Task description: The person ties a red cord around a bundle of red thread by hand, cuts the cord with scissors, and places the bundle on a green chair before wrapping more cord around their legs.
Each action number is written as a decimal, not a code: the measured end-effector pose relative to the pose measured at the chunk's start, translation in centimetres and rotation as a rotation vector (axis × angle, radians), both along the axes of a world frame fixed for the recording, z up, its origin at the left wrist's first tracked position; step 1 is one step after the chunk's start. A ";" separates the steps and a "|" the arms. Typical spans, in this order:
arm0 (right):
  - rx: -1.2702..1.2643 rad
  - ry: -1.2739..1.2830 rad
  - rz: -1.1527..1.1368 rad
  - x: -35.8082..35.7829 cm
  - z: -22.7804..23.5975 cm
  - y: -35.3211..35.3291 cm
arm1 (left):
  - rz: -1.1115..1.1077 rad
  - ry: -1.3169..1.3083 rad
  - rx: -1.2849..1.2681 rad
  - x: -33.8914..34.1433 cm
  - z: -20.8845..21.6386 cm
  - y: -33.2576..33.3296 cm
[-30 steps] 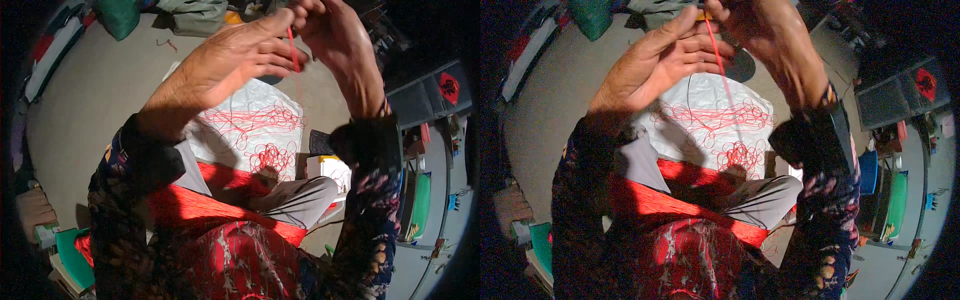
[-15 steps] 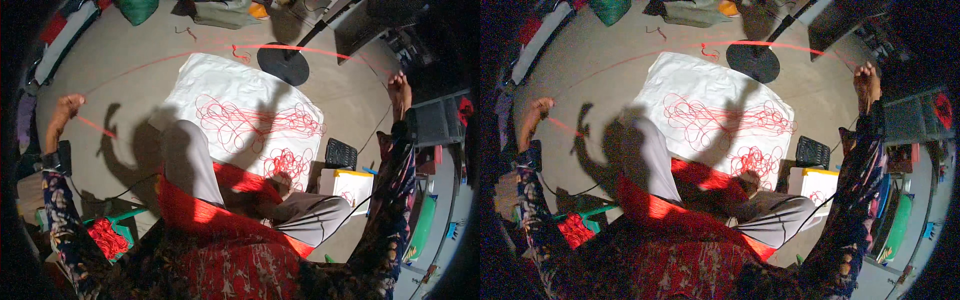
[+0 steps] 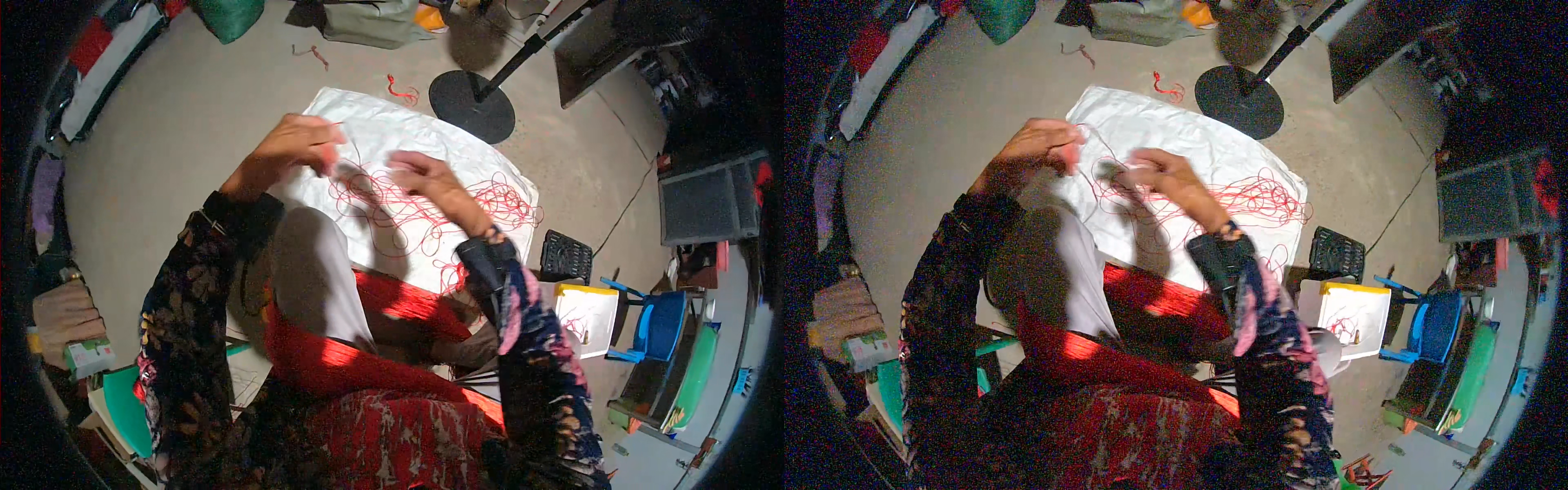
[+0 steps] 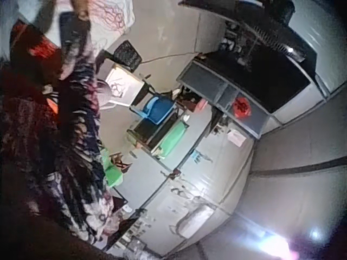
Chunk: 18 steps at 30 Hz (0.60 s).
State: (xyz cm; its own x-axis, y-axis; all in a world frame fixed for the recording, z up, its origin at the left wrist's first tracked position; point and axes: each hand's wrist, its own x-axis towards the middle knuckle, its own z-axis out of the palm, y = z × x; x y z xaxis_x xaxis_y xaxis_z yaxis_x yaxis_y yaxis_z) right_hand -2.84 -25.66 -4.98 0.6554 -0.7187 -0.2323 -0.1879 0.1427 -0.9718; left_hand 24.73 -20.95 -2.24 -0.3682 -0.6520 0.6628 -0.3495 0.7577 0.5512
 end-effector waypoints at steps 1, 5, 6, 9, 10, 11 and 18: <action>0.030 -0.173 0.075 2.6 0.9 1.2 | -0.163 0.195 0.567 -0.7 0.2 -0.7; 0.377 -0.442 0.120 4.6 1.4 3.5 | 0.010 0.422 1.058 -3.6 6.1 -0.3; 0.291 -0.354 0.084 3.2 0.9 3.3 | 0.110 0.483 1.024 -3.5 6.7 0.1; -0.003 0.025 -0.014 -4.2 -1.3 2.4 | 0.457 0.777 1.050 0.7 5.2 1.0; -0.071 0.134 -0.028 -7.0 -1.7 2.5 | 0.498 0.809 1.035 4.4 3.5 2.0; -0.082 0.146 -0.124 -11.0 -3.4 2.5 | 0.513 0.840 1.021 7.8 2.0 2.6; -0.146 0.125 -0.354 -42.8 -0.9 10.2 | 0.599 1.022 1.020 14.5 -2.1 4.7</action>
